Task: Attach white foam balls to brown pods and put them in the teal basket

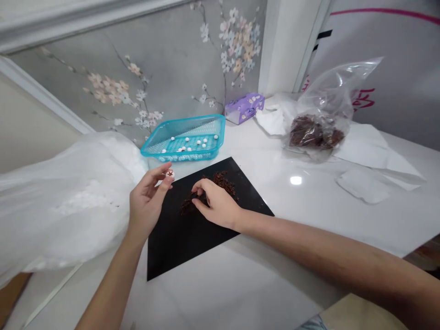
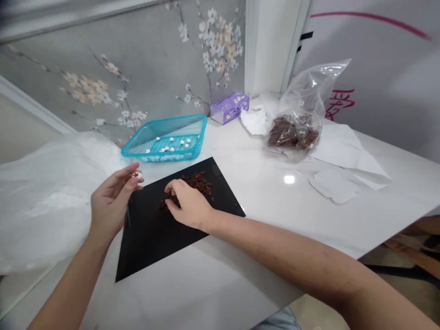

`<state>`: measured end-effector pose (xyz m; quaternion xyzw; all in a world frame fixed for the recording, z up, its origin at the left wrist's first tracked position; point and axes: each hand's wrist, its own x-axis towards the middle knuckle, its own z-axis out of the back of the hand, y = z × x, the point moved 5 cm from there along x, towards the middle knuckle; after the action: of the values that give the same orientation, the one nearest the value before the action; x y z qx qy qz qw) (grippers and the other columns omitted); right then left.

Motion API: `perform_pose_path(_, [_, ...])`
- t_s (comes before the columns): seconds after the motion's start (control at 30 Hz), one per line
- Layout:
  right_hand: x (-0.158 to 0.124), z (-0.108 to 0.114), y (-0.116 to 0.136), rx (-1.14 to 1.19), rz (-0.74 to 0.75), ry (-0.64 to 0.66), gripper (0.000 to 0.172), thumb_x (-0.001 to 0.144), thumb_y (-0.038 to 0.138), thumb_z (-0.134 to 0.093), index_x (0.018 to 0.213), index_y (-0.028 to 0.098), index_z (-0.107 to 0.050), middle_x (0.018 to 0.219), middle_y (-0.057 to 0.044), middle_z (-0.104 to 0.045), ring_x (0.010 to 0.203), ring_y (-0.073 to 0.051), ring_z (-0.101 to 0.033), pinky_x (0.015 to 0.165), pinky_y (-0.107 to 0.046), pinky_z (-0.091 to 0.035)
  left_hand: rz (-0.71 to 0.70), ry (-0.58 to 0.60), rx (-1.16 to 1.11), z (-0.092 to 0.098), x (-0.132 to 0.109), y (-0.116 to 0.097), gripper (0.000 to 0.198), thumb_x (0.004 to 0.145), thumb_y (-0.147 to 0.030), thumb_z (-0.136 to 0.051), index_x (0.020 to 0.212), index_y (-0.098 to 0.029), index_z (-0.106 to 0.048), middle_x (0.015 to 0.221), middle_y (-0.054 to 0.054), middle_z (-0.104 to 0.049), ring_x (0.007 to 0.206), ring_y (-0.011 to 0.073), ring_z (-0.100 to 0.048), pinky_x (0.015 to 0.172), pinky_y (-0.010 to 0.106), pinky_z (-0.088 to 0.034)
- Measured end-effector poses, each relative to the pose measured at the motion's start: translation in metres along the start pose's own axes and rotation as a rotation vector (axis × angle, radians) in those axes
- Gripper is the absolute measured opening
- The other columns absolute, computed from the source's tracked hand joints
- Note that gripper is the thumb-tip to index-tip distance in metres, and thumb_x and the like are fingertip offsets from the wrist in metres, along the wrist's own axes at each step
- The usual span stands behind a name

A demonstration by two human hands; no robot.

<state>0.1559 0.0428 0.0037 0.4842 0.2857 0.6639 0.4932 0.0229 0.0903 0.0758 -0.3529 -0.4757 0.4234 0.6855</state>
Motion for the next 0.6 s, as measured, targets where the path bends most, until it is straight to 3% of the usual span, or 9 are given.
perform_pose_path(0.13, [0.001, 0.0, -0.001, -0.029, 0.009, 0.004, 0.018, 0.079, 0.018, -0.048, 0.097, 0.02, -0.048, 0.09, -0.001, -0.052, 0.06, -0.008, -0.046, 0.058, -0.024, -0.041, -0.087, 0.036, 0.09, -0.01, 0.036, 0.003, 0.022, 0.077, -0.033, -0.06, 0.094, -0.023, -0.068, 0.097, 0.004, -0.064, 0.085, 0.0159, -0.057, 0.069, 0.023, -0.044])
perform_pose_path(0.3, [-0.001, -0.004, 0.001, -0.197, 0.044, 0.029, 0.017, 0.082, 0.019, -0.046, 0.098, 0.018, -0.052, 0.097, -0.004, -0.055, 0.077, -0.013, -0.057, 0.063, -0.025, -0.044, -0.262, 0.01, 0.319, -0.027, 0.101, 0.026, 0.021, 0.081, -0.032, -0.053, 0.091, -0.022, -0.068, 0.096, 0.006, -0.063, 0.089, 0.0184, -0.055, 0.08, 0.027, -0.04])
perform_pose_path(0.4, [-0.003, -0.012, 0.003, -0.396, 0.114, 0.141, 0.02, 0.084, 0.025, -0.047, 0.099, 0.017, -0.056, 0.1, -0.006, -0.056, 0.073, -0.015, -0.059, 0.058, -0.027, -0.045, -0.209, -0.004, 0.42, -0.035, 0.124, 0.039, 0.024, 0.082, -0.03, -0.05, 0.095, -0.02, -0.068, 0.094, 0.009, -0.062, 0.092, 0.022, -0.053, 0.087, 0.035, -0.036])
perform_pose_path(0.47, [-0.005, -0.017, 0.005, -0.497, 0.178, 0.224, 0.021, 0.086, 0.027, -0.045, 0.098, 0.017, -0.059, 0.098, -0.007, -0.057, 0.069, -0.016, -0.059, 0.053, -0.027, -0.043, -0.142, -0.06, 0.392, -0.033, 0.123, 0.032, 0.024, 0.08, -0.029, -0.054, 0.098, -0.019, -0.067, 0.096, 0.01, -0.062, 0.092, 0.0227, -0.054, 0.09, 0.037, -0.035])
perform_pose_path(0.53, [-0.007, -0.02, 0.006, -0.542, 0.209, 0.268, 0.022, 0.089, 0.025, -0.041, 0.094, 0.017, -0.061, 0.094, -0.006, -0.058, 0.066, -0.015, -0.059, 0.05, -0.027, -0.041, -0.077, -0.102, 0.284, -0.023, 0.106, 0.012, 0.027, 0.079, -0.033, -0.056, 0.1, -0.019, -0.066, 0.101, 0.009, -0.062, 0.094, 0.0223, -0.055, 0.089, 0.035, -0.037])
perform_pose_path(0.6, [-0.007, -0.019, 0.007, -0.558, 0.201, 0.274, 0.024, 0.091, 0.024, -0.038, 0.093, 0.017, -0.061, 0.093, -0.006, -0.059, 0.064, -0.014, -0.058, 0.049, -0.026, -0.039, -0.006, 0.006, 0.24, -0.01, 0.079, -0.012, 0.034, 0.081, -0.045, -0.05, 0.101, -0.021, -0.064, 0.106, 0.007, -0.062, 0.095, 0.0231, -0.056, 0.082, 0.034, -0.042])
